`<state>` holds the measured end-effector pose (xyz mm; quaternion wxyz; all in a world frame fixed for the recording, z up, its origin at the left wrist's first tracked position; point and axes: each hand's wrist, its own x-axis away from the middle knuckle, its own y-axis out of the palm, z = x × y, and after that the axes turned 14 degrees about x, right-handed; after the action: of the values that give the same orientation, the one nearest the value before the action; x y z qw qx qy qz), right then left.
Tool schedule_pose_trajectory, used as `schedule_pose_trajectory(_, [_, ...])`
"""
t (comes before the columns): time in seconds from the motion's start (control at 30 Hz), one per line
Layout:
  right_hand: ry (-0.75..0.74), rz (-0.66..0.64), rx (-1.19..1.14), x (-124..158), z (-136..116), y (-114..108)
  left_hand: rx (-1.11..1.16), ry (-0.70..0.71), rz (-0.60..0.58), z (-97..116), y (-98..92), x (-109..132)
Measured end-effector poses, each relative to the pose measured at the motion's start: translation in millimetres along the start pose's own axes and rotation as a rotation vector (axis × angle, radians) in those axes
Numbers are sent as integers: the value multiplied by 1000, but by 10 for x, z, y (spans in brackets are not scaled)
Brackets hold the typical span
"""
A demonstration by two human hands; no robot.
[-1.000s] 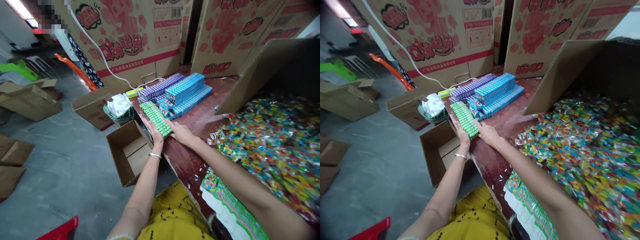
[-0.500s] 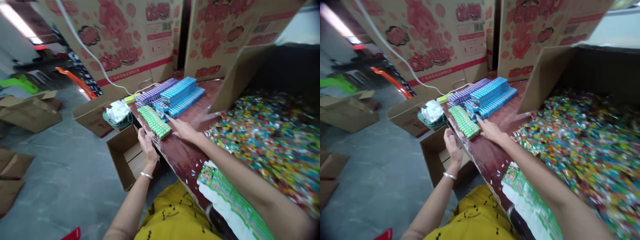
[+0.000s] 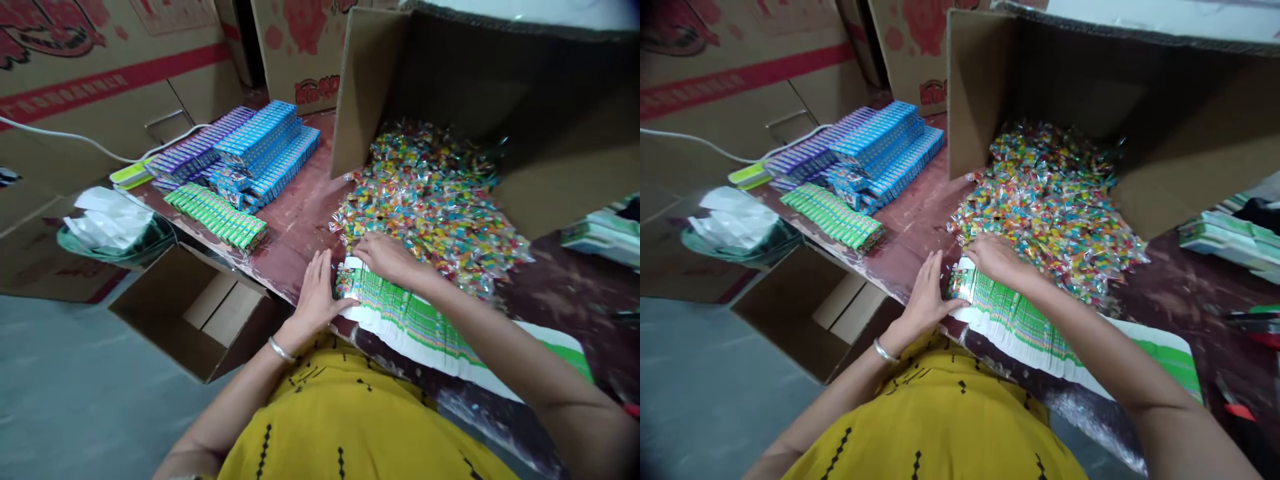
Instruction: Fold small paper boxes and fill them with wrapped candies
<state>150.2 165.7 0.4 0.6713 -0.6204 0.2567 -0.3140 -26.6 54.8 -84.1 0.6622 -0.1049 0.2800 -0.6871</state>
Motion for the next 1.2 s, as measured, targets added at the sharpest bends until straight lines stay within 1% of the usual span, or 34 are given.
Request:
schedule_pose_trajectory(0.1, [0, 51, -34, 105, -57, 131, 2, -45, 16, 2, -1, 26])
schedule_pose_trajectory(0.2, [-38, 87, -85, 149, -109, 160, 12, -64, 21, 11, 5, 48])
schedule_pose_trajectory(0.33, [26, 114, -80, 151, -152, 200, 44, -81, 47, 29, 19, 40])
schedule_pose_trajectory(0.4, [6, 128, -90, 136, -151, 244, 63, -96, 60, 39, 26, 51])
schedule_pose_trajectory(0.47, [-16, 186, -143, 121, -137, 277, 85, -106, 68, 49, 26, 77])
schedule_pose_trajectory(0.53, [-11, 277, -251, 116, -112, 266, 129, -101, 83, 70, 3, 101])
schedule_pose_trajectory(0.57, [-5, 298, -329, 124, -97, 236, 166, -89, 102, 92, -23, 107])
schedule_pose_trajectory(0.6, [24, 295, -431, 143, -83, 188, 223, -74, 122, 126, -62, 108])
schedule_pose_trajectory(0.67, [79, 195, -657, 219, -62, 52, 414, -77, 142, 229, -168, 94])
schedule_pose_trajectory(0.7, [100, 158, -733, 273, -56, -26, 549, -110, 120, 292, -229, 79])
schedule_pose_trajectory(0.73, [106, 138, -789, 333, -56, -100, 702, -162, 67, 355, -287, 61])
schedule_pose_trajectory(0.77, [118, 130, -828, 394, -59, -166, 860, -216, -14, 412, -337, 41])
schedule_pose_trajectory(0.83, [138, 161, -859, 508, -77, -253, 1139, -332, -204, 490, -389, -3])
schedule_pose_trajectory(0.87, [149, 188, -862, 558, -89, -273, 1250, -386, -286, 507, -387, -23])
schedule_pose_trajectory(0.9, [162, 221, -857, 605, -103, -280, 1339, -436, -339, 512, -366, -39])
schedule_pose_trajectory(0.93, [179, 260, -839, 650, -119, -279, 1409, -479, -361, 509, -331, -51])
schedule_pose_trajectory(1.0, [218, 391, -721, 741, -157, -265, 1501, -515, -323, 504, -242, -61])
schedule_pose_trajectory(1.07, [237, 563, -504, 838, -211, -254, 1540, -480, -248, 528, -164, -52])
schedule_pose_trajectory(1.1, [218, 612, -405, 886, -246, -251, 1540, -455, -223, 553, -140, -44])
schedule_pose_trajectory(1.13, [182, 625, -336, 929, -283, -249, 1534, -430, -216, 584, -128, -35])
schedule_pose_trajectory(1.17, [131, 569, -329, 964, -320, -246, 1513, -410, -216, 615, -128, -29])
schedule_pose_trajectory(1.2, [71, 465, -378, 990, -353, -243, 1485, -390, -207, 642, -138, -27])
